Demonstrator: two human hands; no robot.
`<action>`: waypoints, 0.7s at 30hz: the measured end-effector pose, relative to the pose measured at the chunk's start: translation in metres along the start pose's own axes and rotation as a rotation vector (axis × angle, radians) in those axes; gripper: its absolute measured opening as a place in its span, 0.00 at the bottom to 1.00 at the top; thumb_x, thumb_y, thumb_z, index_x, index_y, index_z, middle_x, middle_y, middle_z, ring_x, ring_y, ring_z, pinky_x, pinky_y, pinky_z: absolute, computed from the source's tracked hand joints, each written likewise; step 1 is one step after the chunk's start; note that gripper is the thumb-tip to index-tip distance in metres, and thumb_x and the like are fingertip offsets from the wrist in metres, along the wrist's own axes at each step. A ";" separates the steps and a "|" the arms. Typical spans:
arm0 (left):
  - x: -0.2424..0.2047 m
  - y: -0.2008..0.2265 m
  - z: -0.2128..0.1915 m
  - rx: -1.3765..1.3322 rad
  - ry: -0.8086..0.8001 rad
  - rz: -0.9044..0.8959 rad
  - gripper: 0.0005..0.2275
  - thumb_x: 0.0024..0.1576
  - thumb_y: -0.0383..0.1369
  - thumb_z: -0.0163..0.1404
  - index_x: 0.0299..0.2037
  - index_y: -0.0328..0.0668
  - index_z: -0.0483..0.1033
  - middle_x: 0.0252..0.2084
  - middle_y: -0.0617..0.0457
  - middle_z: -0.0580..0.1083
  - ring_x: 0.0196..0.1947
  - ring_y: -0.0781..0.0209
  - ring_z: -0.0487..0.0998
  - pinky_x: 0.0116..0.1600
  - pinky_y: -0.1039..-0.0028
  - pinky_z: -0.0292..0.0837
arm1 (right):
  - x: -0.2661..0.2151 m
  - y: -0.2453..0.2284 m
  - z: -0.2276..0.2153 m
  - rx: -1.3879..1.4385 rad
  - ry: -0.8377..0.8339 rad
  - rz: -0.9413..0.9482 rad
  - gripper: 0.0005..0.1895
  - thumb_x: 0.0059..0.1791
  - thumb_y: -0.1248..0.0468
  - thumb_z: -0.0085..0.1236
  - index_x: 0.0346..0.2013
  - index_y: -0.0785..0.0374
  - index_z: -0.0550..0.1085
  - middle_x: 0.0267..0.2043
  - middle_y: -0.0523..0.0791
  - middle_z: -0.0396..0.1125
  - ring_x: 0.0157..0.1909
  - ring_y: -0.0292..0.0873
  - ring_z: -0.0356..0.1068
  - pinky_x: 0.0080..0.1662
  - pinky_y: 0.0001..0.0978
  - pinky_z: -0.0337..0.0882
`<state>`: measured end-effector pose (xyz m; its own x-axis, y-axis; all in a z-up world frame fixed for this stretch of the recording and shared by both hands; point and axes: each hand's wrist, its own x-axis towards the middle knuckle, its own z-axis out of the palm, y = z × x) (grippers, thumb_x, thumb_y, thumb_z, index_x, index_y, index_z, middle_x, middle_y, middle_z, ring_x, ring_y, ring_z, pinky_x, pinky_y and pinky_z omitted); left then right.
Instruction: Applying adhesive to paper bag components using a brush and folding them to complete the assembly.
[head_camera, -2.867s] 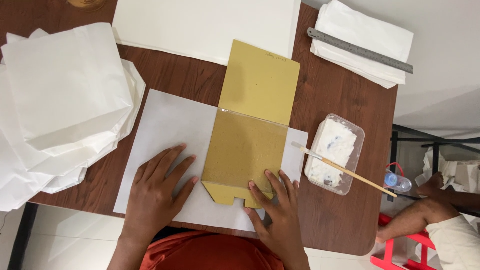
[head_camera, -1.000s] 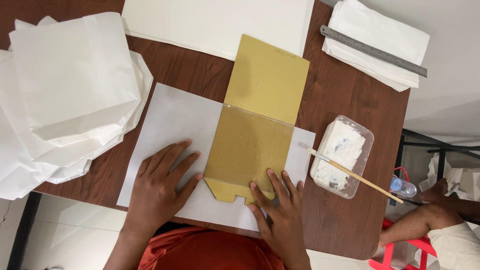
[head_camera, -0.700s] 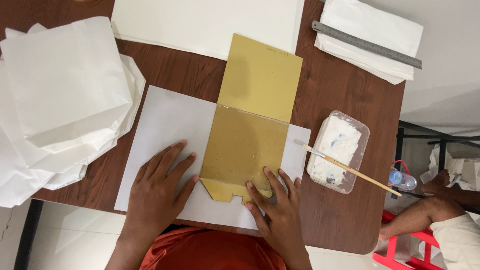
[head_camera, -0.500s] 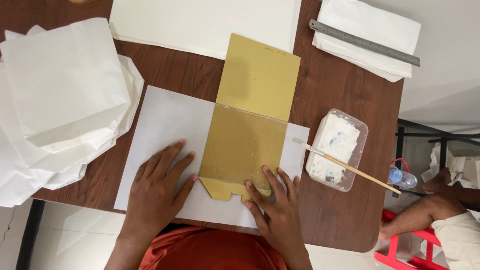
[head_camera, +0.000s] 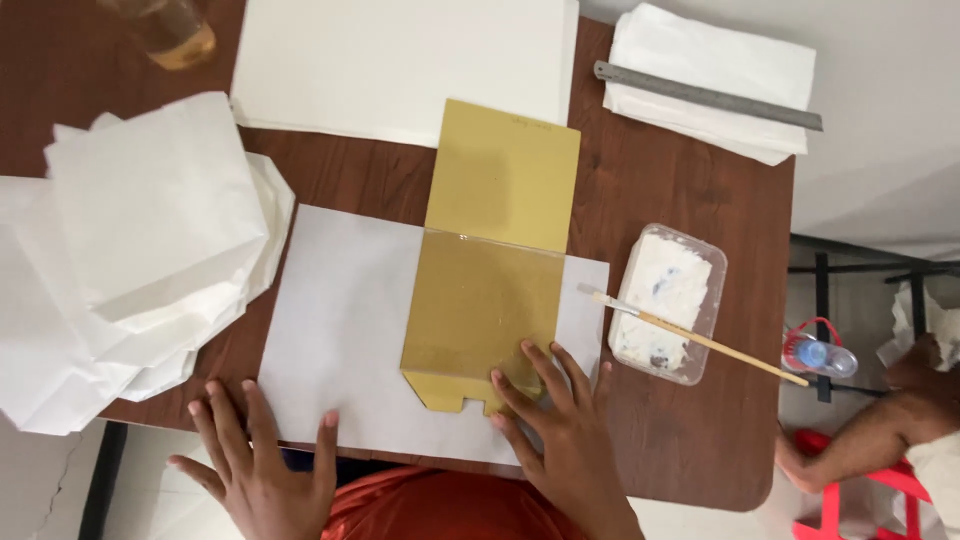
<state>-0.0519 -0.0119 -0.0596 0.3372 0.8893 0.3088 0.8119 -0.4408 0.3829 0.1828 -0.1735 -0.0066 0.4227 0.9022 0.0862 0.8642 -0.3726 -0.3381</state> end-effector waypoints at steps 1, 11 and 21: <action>-0.001 0.000 0.001 0.004 0.011 -0.001 0.38 0.63 0.52 0.49 0.74 0.22 0.67 0.79 0.26 0.59 0.81 0.32 0.51 0.78 0.41 0.22 | 0.001 0.001 0.001 0.003 0.007 -0.009 0.21 0.52 0.48 0.54 0.60 0.40 0.74 0.73 0.44 0.57 0.74 0.58 0.53 0.66 0.80 0.39; 0.002 0.014 0.004 -0.450 0.026 0.302 0.21 0.53 0.19 0.51 0.59 0.34 0.73 0.61 0.40 0.74 0.68 0.41 0.72 0.82 0.44 0.37 | -0.009 0.014 0.008 0.032 0.046 -0.053 0.23 0.54 0.55 0.52 0.65 0.36 0.71 0.75 0.43 0.56 0.74 0.58 0.53 0.68 0.79 0.32; 0.025 0.067 0.003 -0.532 -0.238 0.918 0.27 0.48 0.19 0.46 0.60 0.45 0.74 0.57 0.56 0.79 0.54 0.58 0.79 0.67 0.50 0.64 | -0.007 0.010 -0.007 0.440 0.062 0.147 0.26 0.57 0.55 0.38 0.70 0.57 0.60 0.73 0.48 0.60 0.74 0.51 0.58 0.72 0.65 0.24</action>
<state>0.0116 -0.0190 -0.0288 0.8404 0.1688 0.5150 -0.0887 -0.8946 0.4380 0.1907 -0.1847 -0.0035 0.5595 0.8267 0.0590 0.6013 -0.3559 -0.7154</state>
